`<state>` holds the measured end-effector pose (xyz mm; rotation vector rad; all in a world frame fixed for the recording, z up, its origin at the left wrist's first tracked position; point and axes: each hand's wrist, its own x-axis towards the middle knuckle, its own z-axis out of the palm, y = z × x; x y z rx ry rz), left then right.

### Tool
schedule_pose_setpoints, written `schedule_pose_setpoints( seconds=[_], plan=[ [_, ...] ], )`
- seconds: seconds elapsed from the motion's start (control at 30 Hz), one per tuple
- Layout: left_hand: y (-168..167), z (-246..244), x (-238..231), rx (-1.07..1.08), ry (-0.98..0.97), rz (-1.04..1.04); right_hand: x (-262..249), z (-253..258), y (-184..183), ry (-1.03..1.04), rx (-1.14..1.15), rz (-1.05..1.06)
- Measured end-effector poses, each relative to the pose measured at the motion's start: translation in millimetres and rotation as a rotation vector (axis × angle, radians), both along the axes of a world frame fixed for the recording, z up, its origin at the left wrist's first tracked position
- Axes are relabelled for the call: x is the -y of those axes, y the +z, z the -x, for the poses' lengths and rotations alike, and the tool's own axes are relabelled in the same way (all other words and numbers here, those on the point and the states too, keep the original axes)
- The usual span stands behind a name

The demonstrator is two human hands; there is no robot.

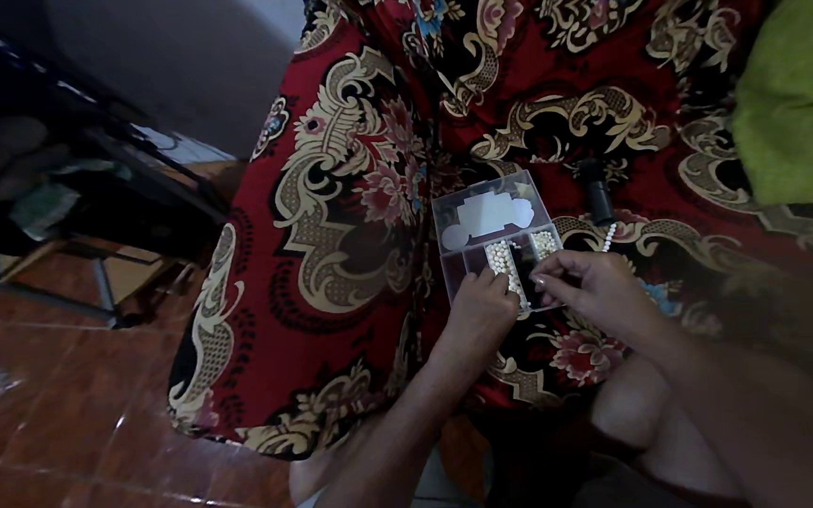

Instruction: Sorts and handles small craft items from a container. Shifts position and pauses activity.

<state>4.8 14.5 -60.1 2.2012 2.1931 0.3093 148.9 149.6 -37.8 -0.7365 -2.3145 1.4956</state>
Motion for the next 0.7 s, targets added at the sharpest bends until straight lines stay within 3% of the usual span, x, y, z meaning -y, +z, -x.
schedule_pose_setpoints(
  seconds=[0.33, 0.7],
  plan=[
    [-15, -10, -5, -0.015, 0.143, -0.082, 0, 1, -1, -0.018, -0.013, -0.029],
    [-22, -1, -7, 0.17, 0.157, -0.052, 0, 1, -2, -0.009, -0.007, -0.025]
  ],
)
